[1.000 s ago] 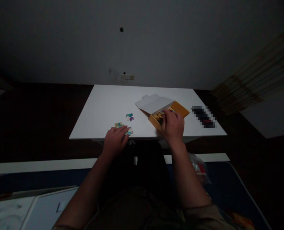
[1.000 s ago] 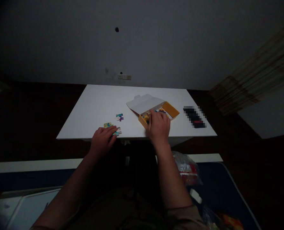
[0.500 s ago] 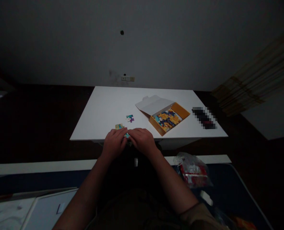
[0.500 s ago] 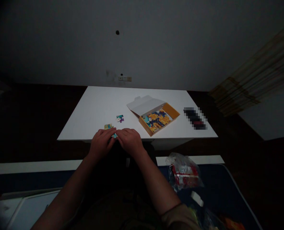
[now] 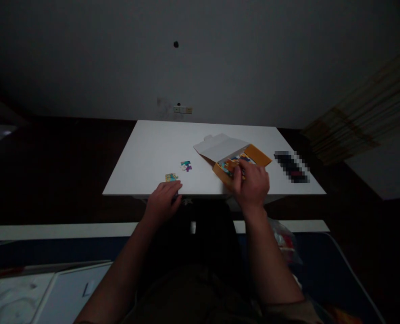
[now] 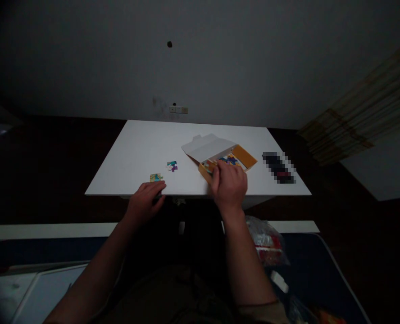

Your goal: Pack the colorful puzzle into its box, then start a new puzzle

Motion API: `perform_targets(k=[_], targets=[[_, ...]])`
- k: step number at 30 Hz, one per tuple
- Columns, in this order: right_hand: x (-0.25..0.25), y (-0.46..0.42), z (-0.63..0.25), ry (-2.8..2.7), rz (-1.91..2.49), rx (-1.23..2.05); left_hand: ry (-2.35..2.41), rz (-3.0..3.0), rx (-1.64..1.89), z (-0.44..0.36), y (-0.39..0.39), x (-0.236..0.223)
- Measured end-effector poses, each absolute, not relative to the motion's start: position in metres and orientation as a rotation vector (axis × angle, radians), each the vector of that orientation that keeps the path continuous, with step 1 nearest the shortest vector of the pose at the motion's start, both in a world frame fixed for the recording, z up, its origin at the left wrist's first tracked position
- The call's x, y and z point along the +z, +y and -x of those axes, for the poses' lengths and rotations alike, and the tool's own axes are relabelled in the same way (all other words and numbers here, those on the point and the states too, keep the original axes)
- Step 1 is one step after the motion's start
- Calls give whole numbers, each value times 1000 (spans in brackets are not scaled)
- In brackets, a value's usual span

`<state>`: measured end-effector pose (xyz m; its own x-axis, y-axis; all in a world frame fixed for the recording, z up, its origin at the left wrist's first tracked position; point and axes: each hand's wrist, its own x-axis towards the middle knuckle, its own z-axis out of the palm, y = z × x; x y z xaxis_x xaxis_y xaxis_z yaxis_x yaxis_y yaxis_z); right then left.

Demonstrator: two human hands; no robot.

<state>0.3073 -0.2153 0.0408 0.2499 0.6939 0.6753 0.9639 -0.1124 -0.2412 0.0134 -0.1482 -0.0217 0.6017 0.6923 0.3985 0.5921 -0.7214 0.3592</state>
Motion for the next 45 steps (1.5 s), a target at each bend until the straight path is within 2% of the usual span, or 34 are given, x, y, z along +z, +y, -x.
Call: perform_targets(k=[5,8,10,13,18,25,34,40,45], targets=[[50,-213,-328,-1466,2025,-492,1007,-2628,826,-6,-150,-25],[49,-207,-302,-1595,1857,-457,964,-2639,862,-2,-150,-30],[46,-197,-276,-1798,1719,-304,938,-2642,887,1,-149,-34],[33,-173,-240,-2007,1611,-61,919,-2640,952,5,-147,-40],[2,-144,-219,-2062,1632,0,944,-2629,993,8,-146,-38],[-1,-182,-238,-2169,1554,51,1156,-2577,889,1,-144,-30],[-4,-220,-265,-2028,1495,-59,1372,-2631,673,-17,-144,-11],[28,-221,-312,-1524,1742,-437,1399,-2597,663,-18,-143,-2],[43,-214,-319,-1510,1813,-456,1305,-2583,787,-17,-148,-4]])
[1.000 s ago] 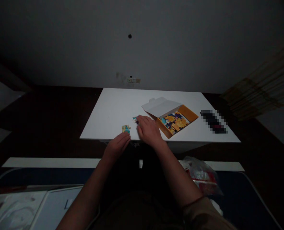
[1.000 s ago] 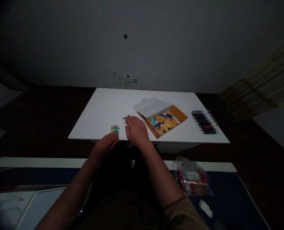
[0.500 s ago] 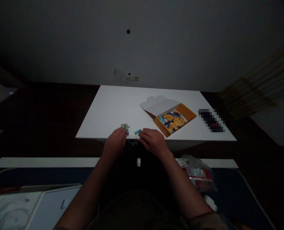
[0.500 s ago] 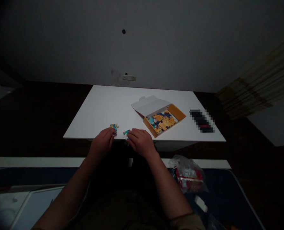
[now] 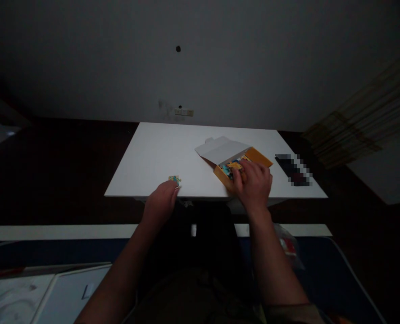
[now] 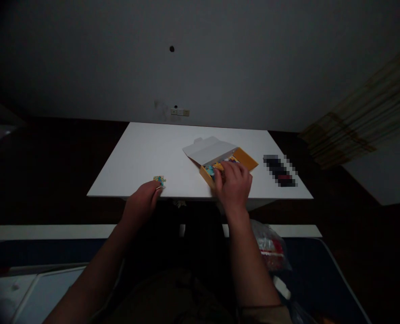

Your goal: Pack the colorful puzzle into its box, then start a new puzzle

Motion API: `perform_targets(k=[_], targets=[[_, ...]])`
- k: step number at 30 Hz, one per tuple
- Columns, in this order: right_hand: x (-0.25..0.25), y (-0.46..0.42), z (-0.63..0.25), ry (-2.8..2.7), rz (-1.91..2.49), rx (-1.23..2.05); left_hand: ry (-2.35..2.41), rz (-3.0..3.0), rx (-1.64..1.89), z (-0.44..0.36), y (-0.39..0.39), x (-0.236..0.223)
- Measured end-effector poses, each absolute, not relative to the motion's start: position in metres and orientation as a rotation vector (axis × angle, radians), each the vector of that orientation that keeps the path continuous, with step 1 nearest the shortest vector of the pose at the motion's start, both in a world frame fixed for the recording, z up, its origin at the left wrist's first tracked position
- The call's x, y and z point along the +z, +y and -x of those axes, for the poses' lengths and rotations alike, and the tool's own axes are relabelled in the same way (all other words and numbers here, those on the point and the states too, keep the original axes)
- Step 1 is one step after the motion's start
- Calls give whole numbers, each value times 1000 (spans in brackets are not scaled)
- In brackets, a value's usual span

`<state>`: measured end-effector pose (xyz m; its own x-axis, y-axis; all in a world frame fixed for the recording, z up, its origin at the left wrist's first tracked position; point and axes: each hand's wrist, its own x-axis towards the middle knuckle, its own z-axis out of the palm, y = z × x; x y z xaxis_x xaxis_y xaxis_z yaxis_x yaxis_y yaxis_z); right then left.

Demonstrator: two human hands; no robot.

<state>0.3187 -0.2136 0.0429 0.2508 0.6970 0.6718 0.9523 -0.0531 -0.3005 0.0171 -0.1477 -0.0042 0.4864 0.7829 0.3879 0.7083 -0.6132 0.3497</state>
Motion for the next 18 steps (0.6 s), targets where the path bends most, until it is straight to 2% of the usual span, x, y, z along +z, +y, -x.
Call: perform_targets(k=[2,5,8,12,18], targets=[[41,-216,-299,-1630,1675,-348,1236,-2566,828,-18,-153,-4],[30,-220,-259,-1938,1444,-2,1131,-2548,798,-20,-161,0],[17,-221,-228,-2127,1372,209,1073,-2543,722,-22,-166,8],[10,-218,-221,-2142,1454,153,1040,-2530,669,-24,-167,15],[20,-220,-231,-2099,1553,112,903,-2483,768,-34,-164,10]])
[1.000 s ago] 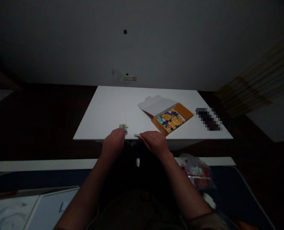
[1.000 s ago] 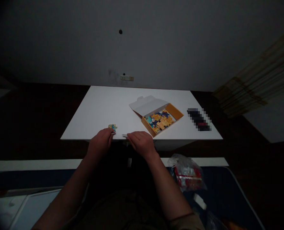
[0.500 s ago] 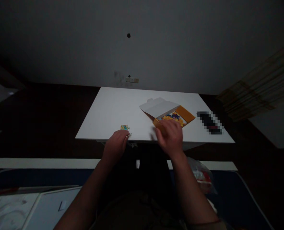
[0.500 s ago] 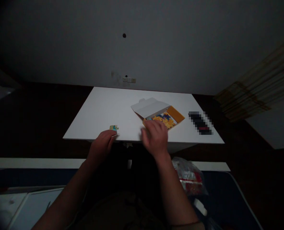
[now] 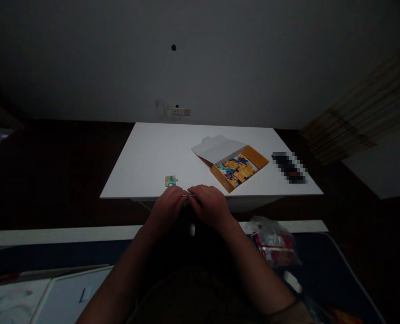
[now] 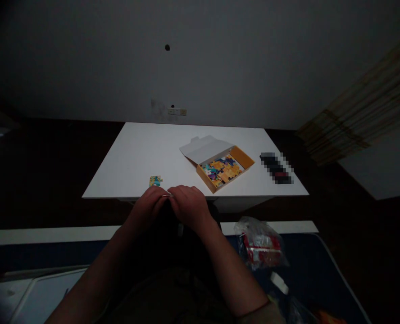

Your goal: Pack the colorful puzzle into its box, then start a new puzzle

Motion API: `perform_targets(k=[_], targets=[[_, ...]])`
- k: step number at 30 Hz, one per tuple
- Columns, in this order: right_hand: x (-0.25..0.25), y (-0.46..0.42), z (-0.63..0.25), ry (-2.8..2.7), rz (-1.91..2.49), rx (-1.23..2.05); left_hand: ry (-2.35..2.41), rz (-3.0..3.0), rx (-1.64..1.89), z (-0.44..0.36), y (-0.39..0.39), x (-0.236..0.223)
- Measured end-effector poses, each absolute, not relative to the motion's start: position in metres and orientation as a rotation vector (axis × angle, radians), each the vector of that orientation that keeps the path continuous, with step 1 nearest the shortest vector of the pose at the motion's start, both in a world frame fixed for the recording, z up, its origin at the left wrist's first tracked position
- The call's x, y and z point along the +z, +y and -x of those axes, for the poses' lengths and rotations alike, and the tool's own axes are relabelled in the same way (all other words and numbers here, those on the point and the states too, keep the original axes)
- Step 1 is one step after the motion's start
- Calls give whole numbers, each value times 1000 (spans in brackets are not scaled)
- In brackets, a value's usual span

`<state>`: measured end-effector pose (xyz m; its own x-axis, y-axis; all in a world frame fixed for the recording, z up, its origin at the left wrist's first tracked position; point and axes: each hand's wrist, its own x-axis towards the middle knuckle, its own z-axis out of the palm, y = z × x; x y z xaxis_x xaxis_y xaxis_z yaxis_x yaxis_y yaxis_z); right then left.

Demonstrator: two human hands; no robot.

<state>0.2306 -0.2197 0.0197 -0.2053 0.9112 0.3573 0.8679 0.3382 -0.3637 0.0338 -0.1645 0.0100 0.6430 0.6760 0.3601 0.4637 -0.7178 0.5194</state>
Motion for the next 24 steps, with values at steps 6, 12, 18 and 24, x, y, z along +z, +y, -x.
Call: perform_targets(k=[6,12,18,24], targets=[[18,-231,-238,-2035,1530,67,873,-2444,853,-40,-163,5],[35,-228,-292,-1706,1663,-228,1120,-2670,763,-19,-144,-5],[45,-211,-353,-1508,1872,-471,1047,-2733,703,4,-146,-24],[34,-225,-305,-1720,1508,-261,913,-2604,931,8,-150,-26]])
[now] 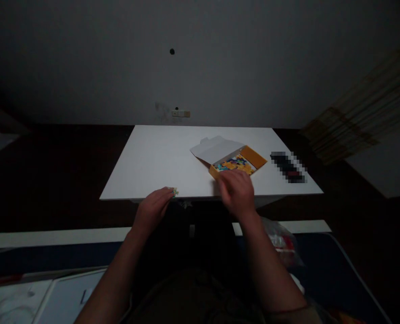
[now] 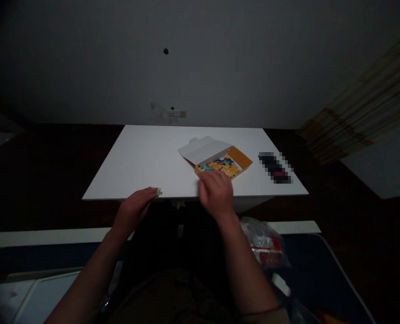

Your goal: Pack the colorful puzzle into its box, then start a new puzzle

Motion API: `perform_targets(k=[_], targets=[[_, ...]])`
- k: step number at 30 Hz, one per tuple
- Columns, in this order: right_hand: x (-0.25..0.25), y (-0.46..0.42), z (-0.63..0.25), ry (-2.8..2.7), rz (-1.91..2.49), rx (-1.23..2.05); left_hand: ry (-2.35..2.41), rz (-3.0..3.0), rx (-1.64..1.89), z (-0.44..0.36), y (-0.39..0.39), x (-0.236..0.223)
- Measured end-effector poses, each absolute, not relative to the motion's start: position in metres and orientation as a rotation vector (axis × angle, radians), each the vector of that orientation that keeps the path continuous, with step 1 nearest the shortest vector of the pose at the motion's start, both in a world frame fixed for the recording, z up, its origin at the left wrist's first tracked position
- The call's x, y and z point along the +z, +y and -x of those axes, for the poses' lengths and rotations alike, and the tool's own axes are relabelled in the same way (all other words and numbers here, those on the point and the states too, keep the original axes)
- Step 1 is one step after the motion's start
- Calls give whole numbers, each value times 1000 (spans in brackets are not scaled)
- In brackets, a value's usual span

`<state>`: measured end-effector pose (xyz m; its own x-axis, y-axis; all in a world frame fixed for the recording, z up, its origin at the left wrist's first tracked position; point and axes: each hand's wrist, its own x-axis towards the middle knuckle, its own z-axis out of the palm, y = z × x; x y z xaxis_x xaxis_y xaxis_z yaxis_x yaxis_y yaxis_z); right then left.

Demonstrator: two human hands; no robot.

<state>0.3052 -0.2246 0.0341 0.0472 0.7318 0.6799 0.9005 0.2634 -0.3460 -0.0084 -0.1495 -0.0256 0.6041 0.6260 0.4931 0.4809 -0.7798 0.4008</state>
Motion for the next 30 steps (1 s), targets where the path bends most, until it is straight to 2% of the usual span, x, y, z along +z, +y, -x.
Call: perform_targets(k=[6,12,16,20,25,30], targets=[[17,-241,-245,-2026,1349,189,895,-2310,1057,-39,-171,-3],[21,-240,-285,-1952,1440,9,755,-2051,1156,-94,-172,6],[46,-219,-336,-1701,1817,-193,929,-1448,1091,-125,-137,-3],[57,-211,-354,-1600,1970,-305,979,-1293,1026,-151,-94,-8],[28,-229,-323,-1256,1840,-135,910,-1270,936,-186,-64,1],[-2,-241,-292,-838,1694,62,869,-1336,1000,-214,-79,13]])
